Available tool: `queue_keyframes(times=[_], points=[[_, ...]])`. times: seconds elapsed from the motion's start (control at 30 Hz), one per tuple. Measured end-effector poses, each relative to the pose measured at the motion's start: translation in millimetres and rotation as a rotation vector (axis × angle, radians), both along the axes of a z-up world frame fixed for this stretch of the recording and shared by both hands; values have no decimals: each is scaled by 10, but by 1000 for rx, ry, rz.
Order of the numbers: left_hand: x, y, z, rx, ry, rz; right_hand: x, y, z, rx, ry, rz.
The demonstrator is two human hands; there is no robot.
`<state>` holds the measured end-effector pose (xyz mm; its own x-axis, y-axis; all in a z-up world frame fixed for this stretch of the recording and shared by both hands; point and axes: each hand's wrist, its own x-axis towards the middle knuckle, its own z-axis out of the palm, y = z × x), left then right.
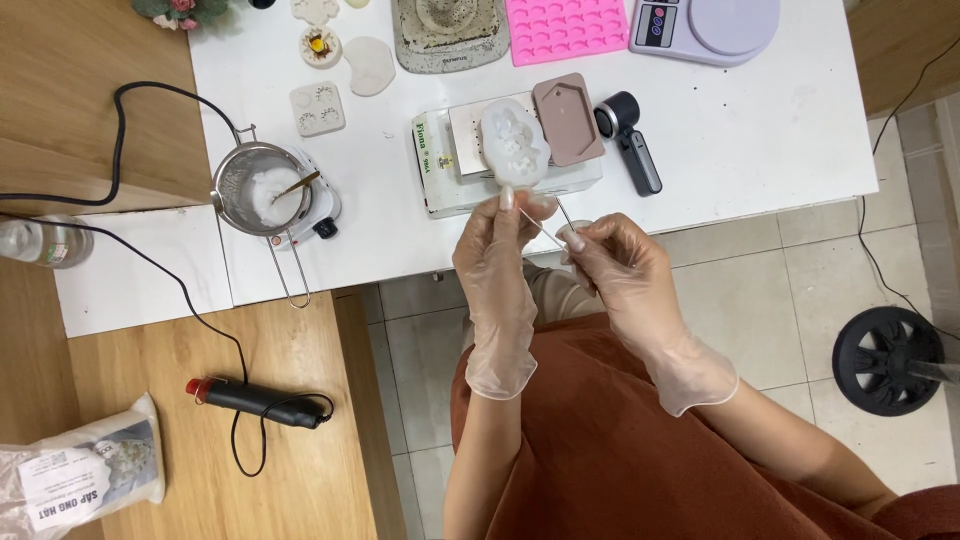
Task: Inserting a wick into a silicone candle mold using a wicking needle.
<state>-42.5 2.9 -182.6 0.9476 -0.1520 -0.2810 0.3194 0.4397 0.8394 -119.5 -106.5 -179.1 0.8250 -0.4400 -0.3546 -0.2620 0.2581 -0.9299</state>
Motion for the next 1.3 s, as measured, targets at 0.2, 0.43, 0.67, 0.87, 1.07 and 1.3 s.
queue_keyframes(times=[0.2, 0.43, 0.67, 0.87, 1.07, 1.3], points=[[-4, 14, -107, 68, -19, -44, -18, 3, -34, -30, 12, -1], [-92, 61, 173, -44, 100, -171, 27, 22, 12, 149, -96, -65], [-203, 64, 55, -109, 134, -32, -21, 77, 27, 58, -80, -51], [-232, 78, 234, -93, 49, -57, -48, 94, 62, -18, -62, -43], [-245, 69, 209, -55, 22, 7, -14, 97, 214, -184, -204, 18], [-286, 40, 159, -62, 1, 34, -55, 10, 348, -646, -306, 100]])
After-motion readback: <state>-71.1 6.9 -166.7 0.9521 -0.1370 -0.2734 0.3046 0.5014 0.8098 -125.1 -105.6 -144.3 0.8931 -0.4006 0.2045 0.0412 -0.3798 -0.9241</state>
